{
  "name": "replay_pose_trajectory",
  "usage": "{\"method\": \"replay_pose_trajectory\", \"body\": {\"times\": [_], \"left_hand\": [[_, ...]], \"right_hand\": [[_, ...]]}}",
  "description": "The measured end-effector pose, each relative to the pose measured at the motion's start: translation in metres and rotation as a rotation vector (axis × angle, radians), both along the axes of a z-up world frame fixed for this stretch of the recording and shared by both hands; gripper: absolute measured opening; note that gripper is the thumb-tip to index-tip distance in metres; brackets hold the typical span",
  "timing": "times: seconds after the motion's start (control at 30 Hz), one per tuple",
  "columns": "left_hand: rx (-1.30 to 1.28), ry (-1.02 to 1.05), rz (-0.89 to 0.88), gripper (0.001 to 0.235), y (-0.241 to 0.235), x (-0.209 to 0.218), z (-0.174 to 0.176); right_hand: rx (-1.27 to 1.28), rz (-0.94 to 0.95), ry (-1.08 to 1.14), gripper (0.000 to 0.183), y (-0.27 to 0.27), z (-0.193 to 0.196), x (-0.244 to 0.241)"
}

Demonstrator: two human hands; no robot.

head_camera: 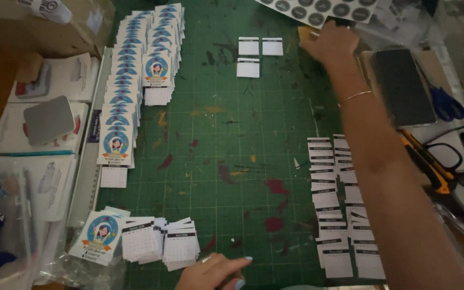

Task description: Organizing and arranging small printed cards into a grid layout on a cutting mat.

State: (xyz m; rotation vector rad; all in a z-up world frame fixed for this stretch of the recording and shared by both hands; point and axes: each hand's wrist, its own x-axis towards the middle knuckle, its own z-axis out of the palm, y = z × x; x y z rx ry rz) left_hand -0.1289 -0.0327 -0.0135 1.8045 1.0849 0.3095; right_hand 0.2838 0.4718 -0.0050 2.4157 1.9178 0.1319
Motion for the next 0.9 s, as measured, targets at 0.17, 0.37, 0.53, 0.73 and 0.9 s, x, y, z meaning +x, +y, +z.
{"method": "replay_pose_trajectory", "body": {"times": [0.17,0.37,0.53,0.73,0.9], "left_hand": [[0.032,-0.052,0.051,0.050,-0.005,0.005,0.001],[0.077,-0.066,0.019,0.051,-0.006,0.003,-0.003],[0.177,-0.084,0.031,0.049,-0.007,0.001,0.005],[0.012,-0.013,0.023,0.052,-0.005,-0.001,0.006],[-0.212,0.147,-0.103,0.056,0.003,-0.004,0.011]], "right_hand": [[0.104,0.119,0.150,0.100,0.000,-0.008,0.044],[0.118,0.053,0.483,0.058,-0.015,0.031,0.075],[0.562,0.845,-0.601,0.025,-0.001,-0.004,0.112],[0.133,0.275,0.862,0.016,0.019,0.044,-0.031],[0.133,-0.016,1.205,0.029,0.009,0.059,-0.128]]}}
